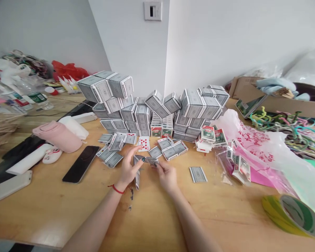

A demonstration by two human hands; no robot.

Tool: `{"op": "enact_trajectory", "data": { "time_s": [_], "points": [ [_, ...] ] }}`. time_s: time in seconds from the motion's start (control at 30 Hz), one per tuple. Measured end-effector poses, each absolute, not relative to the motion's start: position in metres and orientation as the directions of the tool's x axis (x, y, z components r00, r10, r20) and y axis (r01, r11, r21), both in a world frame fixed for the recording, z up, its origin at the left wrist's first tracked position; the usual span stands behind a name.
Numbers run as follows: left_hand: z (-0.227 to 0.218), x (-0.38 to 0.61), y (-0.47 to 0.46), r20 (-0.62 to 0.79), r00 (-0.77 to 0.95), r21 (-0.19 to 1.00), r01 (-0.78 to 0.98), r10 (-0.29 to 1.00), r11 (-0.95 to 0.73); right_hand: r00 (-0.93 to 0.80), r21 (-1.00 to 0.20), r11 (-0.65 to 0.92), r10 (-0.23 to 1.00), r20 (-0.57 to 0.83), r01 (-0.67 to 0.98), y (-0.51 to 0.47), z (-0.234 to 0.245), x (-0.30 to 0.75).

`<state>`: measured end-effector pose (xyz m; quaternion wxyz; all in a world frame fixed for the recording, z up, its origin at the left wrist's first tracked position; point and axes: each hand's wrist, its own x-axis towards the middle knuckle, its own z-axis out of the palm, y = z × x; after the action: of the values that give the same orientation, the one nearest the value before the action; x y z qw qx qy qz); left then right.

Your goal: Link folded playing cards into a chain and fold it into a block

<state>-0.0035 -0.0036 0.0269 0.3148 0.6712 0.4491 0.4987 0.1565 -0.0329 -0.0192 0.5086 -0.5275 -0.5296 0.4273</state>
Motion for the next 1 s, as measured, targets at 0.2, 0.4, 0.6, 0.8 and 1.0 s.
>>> {"op": "enact_trajectory", "data": {
  "time_s": [0.2,0.4,0.6,0.8,1.0],
  "points": [
    [0.042,0.005,-0.017,0.507,0.39,0.614,0.463,0.769,-0.64,0.028,-0.757,0.274,0.933,0.36,0.593,-0.044,-0.019,0.153],
    [0.023,0.011,-0.014,0.556,0.352,0.604,0.45,0.753,-0.657,-0.008,-0.682,0.322,0.907,0.42,0.657,-0.046,-0.021,0.148],
    [0.025,0.015,-0.019,0.619,0.303,0.6,0.413,0.724,-0.685,-0.023,-0.726,0.372,0.897,0.441,0.578,-0.046,-0.016,0.151],
    [0.03,0.017,-0.024,0.66,0.264,0.576,0.423,0.703,-0.699,-0.023,-0.705,0.423,0.865,0.501,0.57,-0.047,-0.014,0.151],
    [0.025,0.021,-0.028,0.697,0.22,0.55,0.446,0.682,-0.706,-0.007,-0.685,0.465,0.83,0.558,0.561,-0.046,-0.016,0.153]
  ]
}}
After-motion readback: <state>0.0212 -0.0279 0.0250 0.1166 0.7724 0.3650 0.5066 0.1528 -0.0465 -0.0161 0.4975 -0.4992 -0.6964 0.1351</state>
